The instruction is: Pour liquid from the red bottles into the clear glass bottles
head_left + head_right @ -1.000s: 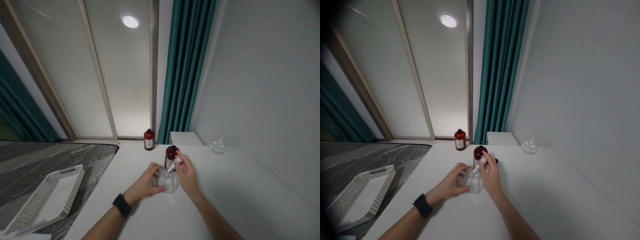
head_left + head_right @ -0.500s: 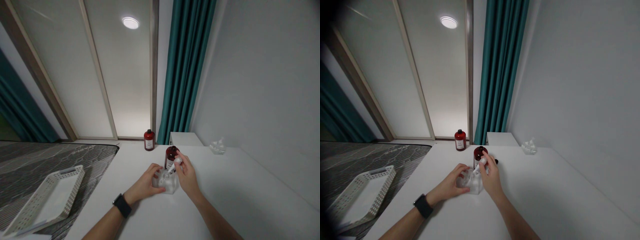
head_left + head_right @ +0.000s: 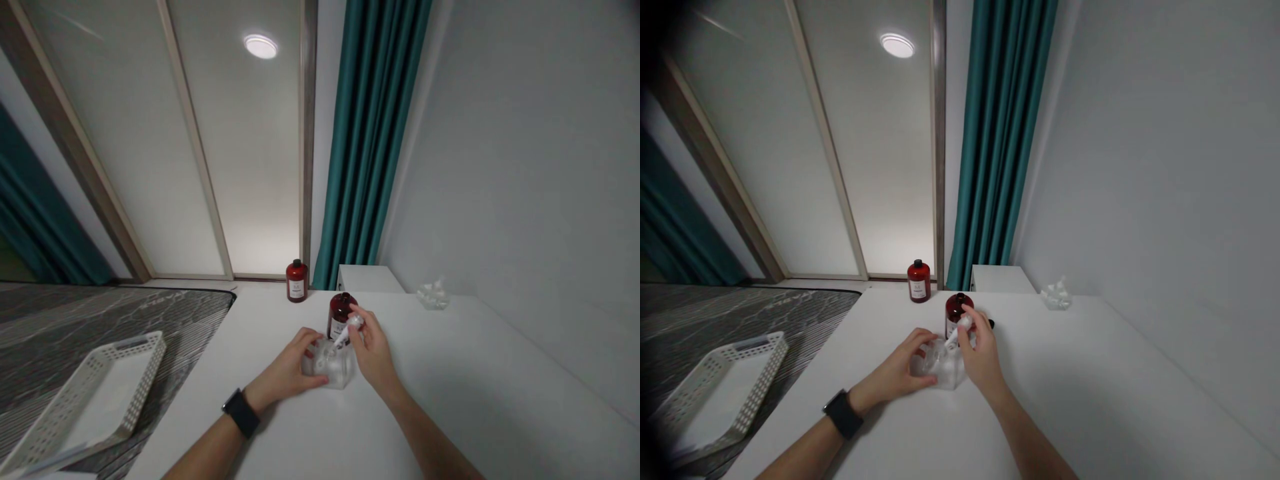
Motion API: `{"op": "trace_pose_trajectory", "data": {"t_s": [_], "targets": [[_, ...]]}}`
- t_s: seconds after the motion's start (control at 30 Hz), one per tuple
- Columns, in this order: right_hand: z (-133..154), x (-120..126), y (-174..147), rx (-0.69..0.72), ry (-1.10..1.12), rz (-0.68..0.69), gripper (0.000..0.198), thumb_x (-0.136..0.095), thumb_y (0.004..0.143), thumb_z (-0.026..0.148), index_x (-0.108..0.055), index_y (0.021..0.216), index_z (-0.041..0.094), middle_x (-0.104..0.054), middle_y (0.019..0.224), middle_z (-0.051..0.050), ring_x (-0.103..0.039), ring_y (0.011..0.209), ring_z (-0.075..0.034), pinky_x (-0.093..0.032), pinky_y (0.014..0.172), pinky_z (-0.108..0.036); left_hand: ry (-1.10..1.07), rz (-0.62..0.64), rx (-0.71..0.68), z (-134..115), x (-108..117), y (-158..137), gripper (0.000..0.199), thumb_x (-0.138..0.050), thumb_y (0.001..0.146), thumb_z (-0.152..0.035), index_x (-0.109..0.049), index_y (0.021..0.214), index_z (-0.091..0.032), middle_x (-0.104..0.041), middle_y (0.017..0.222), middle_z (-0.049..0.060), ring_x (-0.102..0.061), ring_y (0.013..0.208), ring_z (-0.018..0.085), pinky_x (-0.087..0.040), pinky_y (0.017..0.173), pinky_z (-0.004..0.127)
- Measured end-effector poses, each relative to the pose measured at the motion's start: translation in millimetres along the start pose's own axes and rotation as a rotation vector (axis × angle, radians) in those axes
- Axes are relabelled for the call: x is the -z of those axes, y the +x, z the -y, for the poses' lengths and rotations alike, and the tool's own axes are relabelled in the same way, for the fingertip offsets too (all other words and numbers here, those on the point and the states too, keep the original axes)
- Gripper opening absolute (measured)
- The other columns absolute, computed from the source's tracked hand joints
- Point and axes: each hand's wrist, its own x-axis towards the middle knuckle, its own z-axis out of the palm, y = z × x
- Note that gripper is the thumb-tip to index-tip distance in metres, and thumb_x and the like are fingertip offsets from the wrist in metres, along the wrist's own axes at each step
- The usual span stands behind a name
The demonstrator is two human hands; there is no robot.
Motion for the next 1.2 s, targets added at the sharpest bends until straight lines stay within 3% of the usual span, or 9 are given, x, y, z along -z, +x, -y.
{"op": "trace_pose_trajectory", "data": {"t_s": [0.23, 0.4, 0.57, 0.83, 1.0, 1.1, 1.2], "targets": [[-3.6, 1.7, 3.8, -0.086, 0.091, -0.034, 0.039, -0.059, 0.091, 0.035, -0.062, 0.125, 0.019, -0.069, 0.111, -0.011, -0.067, 0.103, -0.022, -0.055, 0.092, -0.036, 0.006, -0.003, 0.006, 0.6, -0.2, 1.2, 0.068, -0.08, 0.071, -0.016, -0.051, 0.132, -0.023, -0.052, 0.123, 0.008, -0.056, 0.111, 0.024, -0.056, 0.09, 0.038], [-4.6, 5.5, 8.3, -0.141, 0.142, -0.034, 0.041, -0.061, 0.089, 0.037, -0.062, 0.125, 0.018, -0.072, 0.109, -0.011, -0.07, 0.097, -0.023, -0.058, 0.085, -0.036, 0.002, -0.008, -0.002, -3.6, 0.3, 1.0, 0.066, -0.078, 0.074, -0.018, -0.05, 0.133, -0.024, -0.053, 0.123, 0.009, -0.056, 0.112, 0.025, -0.057, 0.088, 0.039], [0.4, 4.1, 5.9, -0.088, 0.11, -0.051, 0.04, -0.061, 0.09, 0.038, -0.062, 0.124, 0.018, -0.068, 0.117, -0.012, -0.066, 0.107, -0.023, -0.054, 0.096, -0.038, 0.0, -0.007, 0.002, -4.3, -0.1, 1.0, 0.066, -0.079, 0.073, -0.019, -0.051, 0.131, -0.023, -0.053, 0.123, 0.009, -0.056, 0.111, 0.025, -0.056, 0.088, 0.039], [4.5, 0.8, 0.0, 0.036, 0.015, -0.07, 0.032, -0.058, 0.092, 0.031, -0.064, 0.123, 0.022, -0.062, 0.111, -0.01, -0.064, 0.103, -0.023, -0.055, 0.09, -0.036, 0.001, -0.007, -0.002, -0.7, -2.1, -0.2, 0.058, -0.081, 0.071, -0.018, -0.052, 0.121, -0.021, -0.053, 0.119, 0.008, -0.056, 0.107, 0.024, -0.055, 0.087, 0.038], [6.2, 3.1, 1.6, 0.079, -0.007, 0.0, 0.033, -0.058, 0.092, 0.03, -0.063, 0.124, 0.022, -0.062, 0.107, -0.009, -0.064, 0.1, -0.022, -0.054, 0.089, -0.036, 0.005, -0.003, -0.003, -2.0, -2.4, -0.2, 0.058, -0.08, 0.072, -0.018, -0.051, 0.123, -0.022, -0.054, 0.119, 0.007, -0.056, 0.108, 0.024, -0.055, 0.088, 0.039], [8.9, 7.8, 5.0, 0.052, 0.001, -0.032, 0.036, -0.056, 0.094, 0.033, -0.062, 0.127, 0.022, -0.063, 0.109, -0.009, -0.064, 0.102, -0.022, -0.053, 0.091, -0.035, 0.009, -0.004, 0.001, -2.7, -2.3, -0.2, 0.059, -0.079, 0.072, -0.018, -0.051, 0.124, -0.021, -0.054, 0.12, 0.007, -0.056, 0.108, 0.024, -0.055, 0.088, 0.038], [8.8, 18.4, 11.8, -0.044, 0.005, -0.067, 0.044, -0.055, 0.094, 0.04, -0.058, 0.133, 0.018, -0.065, 0.103, -0.008, -0.065, 0.091, -0.02, -0.055, 0.082, -0.032, 0.01, 0.0, 0.003, -2.0, -2.2, -0.4, 0.06, -0.079, 0.072, -0.016, -0.05, 0.125, -0.021, -0.053, 0.121, 0.008, -0.056, 0.109, 0.025, -0.054, 0.09, 0.038]]}}
